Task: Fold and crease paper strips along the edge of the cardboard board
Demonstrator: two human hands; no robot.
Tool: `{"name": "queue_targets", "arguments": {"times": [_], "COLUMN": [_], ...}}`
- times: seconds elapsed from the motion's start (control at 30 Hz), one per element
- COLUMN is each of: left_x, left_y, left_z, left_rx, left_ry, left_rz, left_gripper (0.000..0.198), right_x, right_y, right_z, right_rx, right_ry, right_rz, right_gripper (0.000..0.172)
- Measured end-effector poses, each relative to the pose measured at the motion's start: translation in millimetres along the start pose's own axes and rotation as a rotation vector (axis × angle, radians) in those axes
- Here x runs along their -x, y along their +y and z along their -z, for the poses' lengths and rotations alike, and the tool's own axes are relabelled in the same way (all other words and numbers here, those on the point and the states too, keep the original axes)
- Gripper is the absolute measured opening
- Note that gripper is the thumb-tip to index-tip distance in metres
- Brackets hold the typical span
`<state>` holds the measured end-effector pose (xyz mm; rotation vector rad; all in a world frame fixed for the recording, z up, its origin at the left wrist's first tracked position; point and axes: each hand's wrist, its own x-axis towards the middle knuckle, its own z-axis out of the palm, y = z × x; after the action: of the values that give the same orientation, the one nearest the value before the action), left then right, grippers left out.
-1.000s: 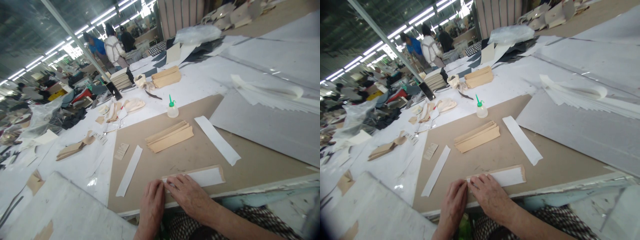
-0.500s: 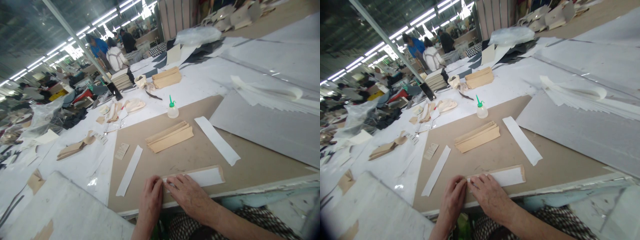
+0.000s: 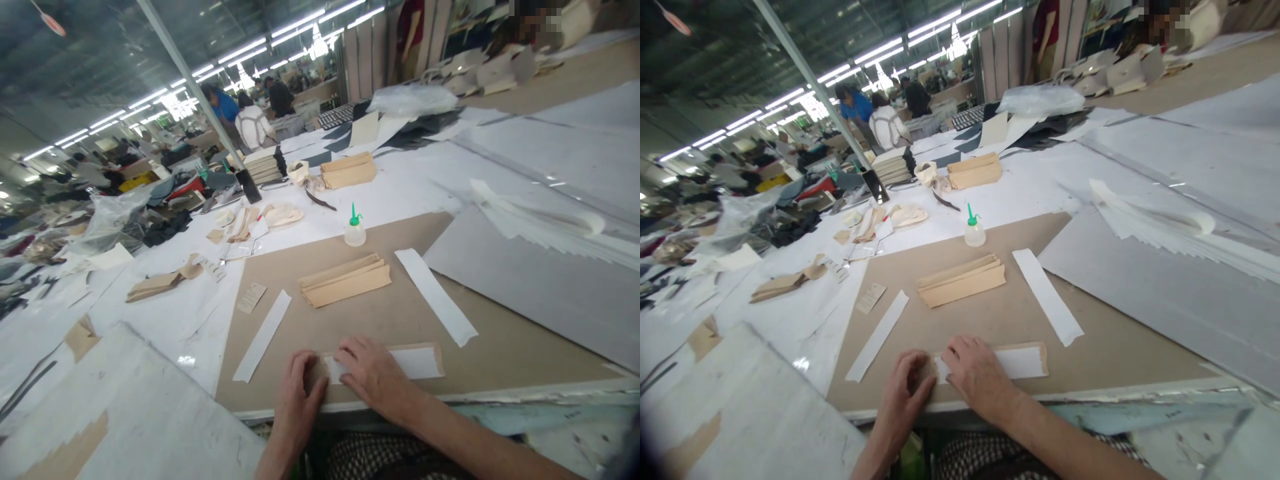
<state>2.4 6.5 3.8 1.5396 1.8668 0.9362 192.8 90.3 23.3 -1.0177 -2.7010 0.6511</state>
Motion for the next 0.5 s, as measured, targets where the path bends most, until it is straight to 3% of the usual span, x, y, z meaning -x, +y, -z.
{"name": "queue_targets", "arguments": {"times": [0.07,0.13,0.37,0.5], "left_x": [0.7,-0.5,-10.6,-15.1], "left_y": [0.6,1.2,4.3,10.6], "left_z": [-0.6,0.5,3.2,4.1], "left_rx": [0.019,0.037,0.204,0.295], "left_ry": [-0.007,-0.013,-0.127,-0.252], "left_rz": [0.017,0.050,0.126,0.177], "left_gripper": [0.032,0.039,0.066,0.063], "right_x": [-9.1,-17.3,-30.3,-28.6], "right_y": [0.9,2.1,3.2,1.2], "right_z": [7.7,13.1,16.5,22.9], "right_rx": [0.019,0.023,-0.038,-0.092], "right_ry": [-0.039,-0.086,-0.187,-0.213], "right_rz": [-0.042,-0.037,0.010,-0.012], "right_gripper": [0.039,0.045,0.023,0.021]}}
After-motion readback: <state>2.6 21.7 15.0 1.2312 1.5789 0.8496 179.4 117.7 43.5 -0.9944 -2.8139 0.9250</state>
